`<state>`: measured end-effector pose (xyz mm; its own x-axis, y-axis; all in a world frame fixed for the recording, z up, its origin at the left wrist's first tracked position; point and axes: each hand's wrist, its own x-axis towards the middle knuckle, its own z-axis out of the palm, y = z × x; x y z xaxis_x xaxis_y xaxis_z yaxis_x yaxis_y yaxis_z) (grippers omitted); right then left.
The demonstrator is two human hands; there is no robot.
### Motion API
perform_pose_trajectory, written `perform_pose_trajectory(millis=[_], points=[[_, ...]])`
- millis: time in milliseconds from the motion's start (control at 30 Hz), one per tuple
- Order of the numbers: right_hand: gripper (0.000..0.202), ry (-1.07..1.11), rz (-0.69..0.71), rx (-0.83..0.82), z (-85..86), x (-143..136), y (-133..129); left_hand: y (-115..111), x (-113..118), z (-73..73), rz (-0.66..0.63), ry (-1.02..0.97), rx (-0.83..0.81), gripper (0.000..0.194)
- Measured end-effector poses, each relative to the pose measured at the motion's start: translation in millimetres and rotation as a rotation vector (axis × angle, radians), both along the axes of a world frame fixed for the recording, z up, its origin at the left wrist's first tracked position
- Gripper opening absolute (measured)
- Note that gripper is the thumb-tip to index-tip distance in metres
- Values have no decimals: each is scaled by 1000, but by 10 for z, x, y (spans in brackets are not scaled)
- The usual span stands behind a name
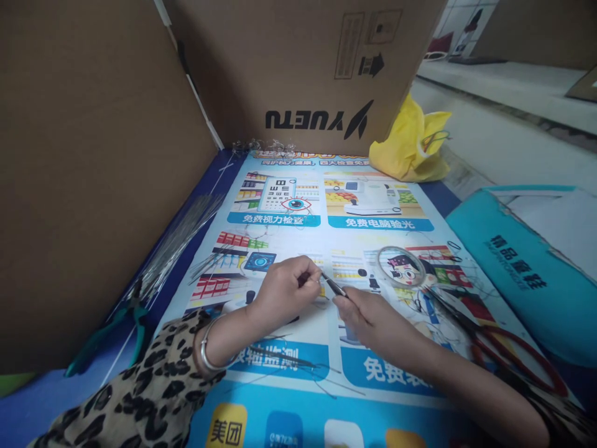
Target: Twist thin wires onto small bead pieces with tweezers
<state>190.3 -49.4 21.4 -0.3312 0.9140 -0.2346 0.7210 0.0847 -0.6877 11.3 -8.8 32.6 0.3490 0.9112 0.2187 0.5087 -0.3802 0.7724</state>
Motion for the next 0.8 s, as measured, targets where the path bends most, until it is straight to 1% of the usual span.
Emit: perform_pose_trajectory(millis=[67, 133, 267, 333, 400, 533, 633, 800], points=[[39, -20, 16, 8, 2, 3, 7, 16, -17, 29, -9, 3, -1, 9], [40, -25, 32, 12, 2, 6, 5, 35, -30, 44, 8, -15, -25, 9], [39, 24, -6, -13, 4, 6, -17, 46, -27, 30, 51, -117, -186, 12], [38, 57, -21, -25, 5, 4, -29, 34, -7, 11, 51, -170, -268, 15], [38, 81, -25, -31, 5, 0, -38, 18, 20, -9, 46, -208, -312, 15], [38, 122, -62, -48, -1, -4, -51, 1, 56, -46, 55, -252, -342, 16], [39, 149, -84, -61, -3, -6, -58, -4, 58, -66, 59, -268, -348, 12], [41, 168, -85, -79, 10, -9, -57, -16, 54, -69, 66, -292, -362, 14]])
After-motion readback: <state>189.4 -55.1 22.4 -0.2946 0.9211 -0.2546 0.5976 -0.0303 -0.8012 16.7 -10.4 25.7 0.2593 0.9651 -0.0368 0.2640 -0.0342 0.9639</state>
